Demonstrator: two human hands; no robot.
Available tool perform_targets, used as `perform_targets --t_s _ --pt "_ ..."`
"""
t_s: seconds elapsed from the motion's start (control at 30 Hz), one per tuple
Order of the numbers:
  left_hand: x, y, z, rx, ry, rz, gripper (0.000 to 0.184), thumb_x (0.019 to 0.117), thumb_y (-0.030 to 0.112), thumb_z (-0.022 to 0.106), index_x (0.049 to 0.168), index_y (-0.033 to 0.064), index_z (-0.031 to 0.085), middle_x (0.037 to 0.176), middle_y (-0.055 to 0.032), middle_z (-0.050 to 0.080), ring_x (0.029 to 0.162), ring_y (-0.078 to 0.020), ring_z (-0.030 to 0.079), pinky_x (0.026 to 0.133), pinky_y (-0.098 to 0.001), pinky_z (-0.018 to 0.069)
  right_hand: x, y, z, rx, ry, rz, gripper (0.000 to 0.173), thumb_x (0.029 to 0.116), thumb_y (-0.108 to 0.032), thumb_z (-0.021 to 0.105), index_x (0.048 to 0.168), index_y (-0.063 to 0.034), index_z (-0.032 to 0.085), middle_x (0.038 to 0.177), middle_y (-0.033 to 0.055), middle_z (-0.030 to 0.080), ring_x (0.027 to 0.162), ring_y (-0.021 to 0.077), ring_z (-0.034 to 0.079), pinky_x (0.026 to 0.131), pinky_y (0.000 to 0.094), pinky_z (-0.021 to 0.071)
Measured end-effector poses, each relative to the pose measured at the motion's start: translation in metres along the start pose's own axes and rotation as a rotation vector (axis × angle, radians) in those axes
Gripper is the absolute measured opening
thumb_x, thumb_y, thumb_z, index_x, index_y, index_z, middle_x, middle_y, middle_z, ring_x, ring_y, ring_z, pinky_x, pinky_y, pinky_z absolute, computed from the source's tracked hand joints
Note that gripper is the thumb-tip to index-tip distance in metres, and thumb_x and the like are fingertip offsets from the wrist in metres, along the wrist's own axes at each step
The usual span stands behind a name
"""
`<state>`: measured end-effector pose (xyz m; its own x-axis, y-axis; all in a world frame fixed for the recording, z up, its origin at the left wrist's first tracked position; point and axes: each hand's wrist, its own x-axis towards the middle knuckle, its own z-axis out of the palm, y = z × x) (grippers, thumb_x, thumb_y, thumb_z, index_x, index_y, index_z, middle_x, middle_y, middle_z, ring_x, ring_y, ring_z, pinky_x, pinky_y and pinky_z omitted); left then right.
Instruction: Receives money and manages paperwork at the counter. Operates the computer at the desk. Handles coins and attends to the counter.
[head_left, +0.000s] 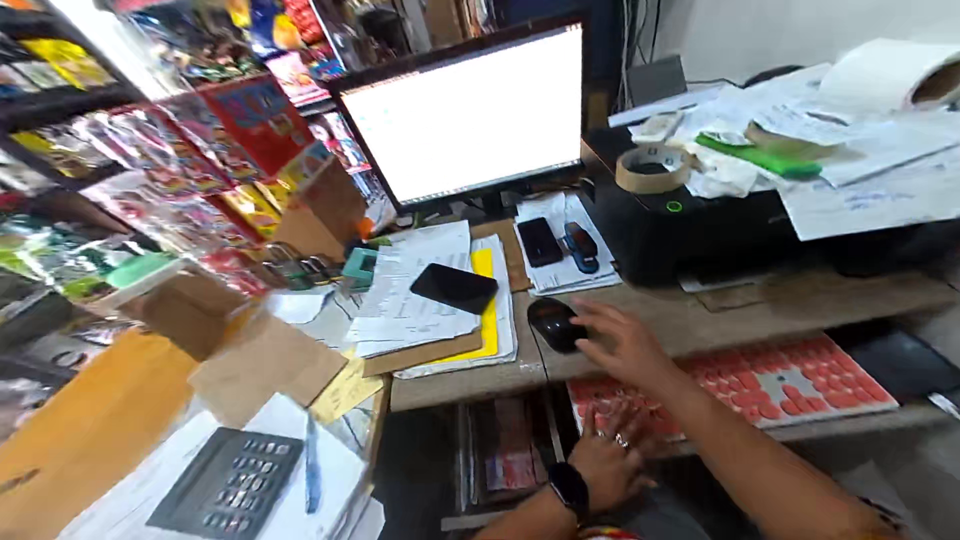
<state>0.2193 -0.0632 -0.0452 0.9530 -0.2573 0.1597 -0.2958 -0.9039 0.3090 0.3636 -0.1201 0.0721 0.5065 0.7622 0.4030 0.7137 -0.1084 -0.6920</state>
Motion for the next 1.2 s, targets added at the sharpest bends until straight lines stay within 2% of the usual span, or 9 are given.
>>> perform_targets --t_s 0.1,0.17,0.2,0.3,0.37,0.43,0.57,1.03,1.2 --pt "-0.015 -0.020 -0.007 0.076 0.371 0.097 0.045 0.0928 0.035 0.069 0.134 0.0167 0.067 0.144 -0.0123 0.061 0.141 -0.0363 0.050 0.113 -0.0715 0.0290 0.036 0.017 0.031 -0.008 -0.076 0.082 0.052 0.0929 -0.034 0.072 0.135 -0.0024 0.065 0.157 0.0240 0.043 0.138 0.0428 0.050 0.112 0.0548 0.0414" --pt "-0.026 -0.042 -0.029 0.179 0.627 0.029 0.038 0.1026 0.044 0.053 0.134 0.0244 0.063 0.147 -0.0022 0.059 0.147 -0.0209 0.042 0.124 -0.0538 0.0184 0.043 0.020 0.044 -0.062 -0.111 0.098 0.056 0.0930 -0.034 0.071 0.140 -0.0043 0.062 0.159 0.0229 0.041 0.139 0.0434 0.049 0.113 0.0566 0.0399" --pt "-0.032 -0.054 -0.045 0.233 0.730 -0.026 0.039 0.1040 0.046 0.049 0.134 0.0246 0.062 0.146 -0.0016 0.059 0.147 -0.0187 0.041 0.125 -0.0499 0.0181 0.044 0.020 0.047 -0.091 -0.118 0.102 0.056 0.0934 -0.031 0.070 0.142 -0.0049 0.061 0.159 0.0223 0.041 0.138 0.0435 0.050 0.113 0.0573 0.0394" --pt "-0.046 -0.081 -0.088 0.331 0.880 -0.229 0.047 0.1051 0.049 0.045 0.131 0.0142 0.065 0.140 -0.0143 0.062 0.142 -0.0289 0.048 0.120 -0.0543 0.0259 0.044 0.015 0.047 -0.114 -0.131 0.130 0.055 0.0952 -0.028 0.068 0.143 -0.0038 0.059 0.159 0.0229 0.041 0.138 0.0435 0.050 0.114 0.0566 0.0380" --pt "-0.049 -0.097 -0.097 0.368 0.861 -0.355 0.062 0.1036 0.053 0.043 0.134 0.0033 0.064 0.141 -0.0257 0.059 0.138 -0.0436 0.050 0.114 -0.0638 0.0313 0.044 0.013 0.048 -0.113 -0.119 0.131 0.054 0.0950 -0.026 0.068 0.143 -0.0032 0.059 0.159 0.0236 0.040 0.136 0.0447 0.052 0.112 0.0571 0.0394" --pt "-0.047 -0.104 -0.094 0.411 0.782 -0.459 0.075 0.1011 0.059 0.036 0.137 -0.0008 0.062 0.145 -0.0286 0.054 0.137 -0.0505 0.049 0.111 -0.0698 0.0312 0.044 0.013 0.048 -0.116 -0.125 0.139 0.053 0.0960 -0.027 0.067 0.144 -0.0043 0.059 0.161 0.0224 0.038 0.136 0.0444 0.051 0.112 0.0575 0.0388" --pt "-0.042 -0.107 -0.086 0.548 0.714 -0.511 0.081 0.0973 0.068 0.030 0.138 0.0065 0.064 0.145 -0.0219 0.058 0.137 -0.0440 0.052 0.110 -0.0688 0.0324 0.043 0.016 0.052 -0.106 -0.076 0.093 0.051 0.0948 -0.026 0.069 0.140 -0.0039 0.062 0.159 0.0232 0.041 0.133 0.0455 0.054 0.110 0.0595 0.0403" --pt "-0.043 -0.105 -0.086 0.537 0.730 -0.511 0.086 0.0985 0.069 0.023 0.138 0.0050 0.064 0.144 -0.0201 0.059 0.137 -0.0418 0.052 0.112 -0.0655 0.0322 0.046 0.013 0.050 -0.142 -0.131 0.129 0.050 0.0981 -0.027 0.066 0.142 -0.0035 0.060 0.161 0.0218 0.039 0.137 0.0449 0.050 0.112 0.0587 0.0367" --pt "-0.043 -0.106 -0.085 0.542 0.741 -0.514 0.086 0.0986 0.070 0.022 0.137 0.0061 0.064 0.144 -0.0196 0.059 0.138 -0.0405 0.052 0.113 -0.0642 0.0310 0.033 0.027 0.064 -0.067 0.207 -0.102 0.047 0.0916 -0.030 0.063 0.128 -0.0002 0.070 0.146 0.0249 0.056 0.123 0.0461 0.062 0.101 0.0587 0.0489"
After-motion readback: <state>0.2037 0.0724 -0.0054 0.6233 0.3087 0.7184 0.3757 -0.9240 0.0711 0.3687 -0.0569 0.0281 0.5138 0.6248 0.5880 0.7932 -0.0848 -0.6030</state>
